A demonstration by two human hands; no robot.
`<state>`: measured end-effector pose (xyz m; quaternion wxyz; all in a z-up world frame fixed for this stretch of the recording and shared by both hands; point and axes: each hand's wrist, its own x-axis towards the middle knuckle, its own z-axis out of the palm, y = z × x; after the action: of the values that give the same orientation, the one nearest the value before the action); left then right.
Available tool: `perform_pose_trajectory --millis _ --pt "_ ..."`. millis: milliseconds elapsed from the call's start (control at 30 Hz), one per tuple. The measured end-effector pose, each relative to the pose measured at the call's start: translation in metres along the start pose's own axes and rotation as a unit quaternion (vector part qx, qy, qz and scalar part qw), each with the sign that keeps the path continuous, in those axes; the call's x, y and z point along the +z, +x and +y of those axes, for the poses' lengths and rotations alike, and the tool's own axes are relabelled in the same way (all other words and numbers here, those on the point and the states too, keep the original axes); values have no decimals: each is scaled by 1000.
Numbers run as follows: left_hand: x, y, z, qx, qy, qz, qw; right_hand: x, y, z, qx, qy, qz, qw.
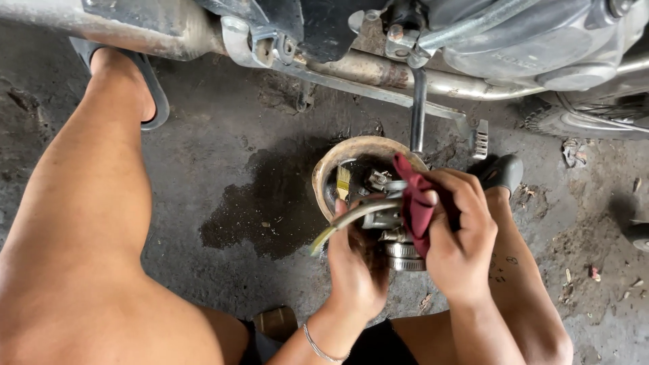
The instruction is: The person cleans a motorcycle carburetor by repeatedly brushing it with a paintbrush dipped in a dark liquid and wiping it with a red cloth. The person rotates the carburetor to access different sides and continues the cleaning cycle throughout the clip.
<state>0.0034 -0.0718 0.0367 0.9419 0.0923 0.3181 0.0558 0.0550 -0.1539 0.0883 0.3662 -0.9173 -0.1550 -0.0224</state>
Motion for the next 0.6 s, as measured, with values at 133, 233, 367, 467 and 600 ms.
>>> perform_pose_trajectory --millis 133,233,367,467,600 --pt "-2 7 0 -81 -32 8 996 1 -1 6 114 38 36 992" --pt "3 3 4 -30 -16 44 998 14 -11 12 180 85 48 979" --pt "0 8 5 -34 -5 140 990 21 -18 20 104 118 72 985" --pt "-10 12 2 -152 -67 -20 986 17 -13 11 38 135 62 988" --pt "-21 21 -4 -201 -259 -220 919 4 -12 28 0 76 83 994"
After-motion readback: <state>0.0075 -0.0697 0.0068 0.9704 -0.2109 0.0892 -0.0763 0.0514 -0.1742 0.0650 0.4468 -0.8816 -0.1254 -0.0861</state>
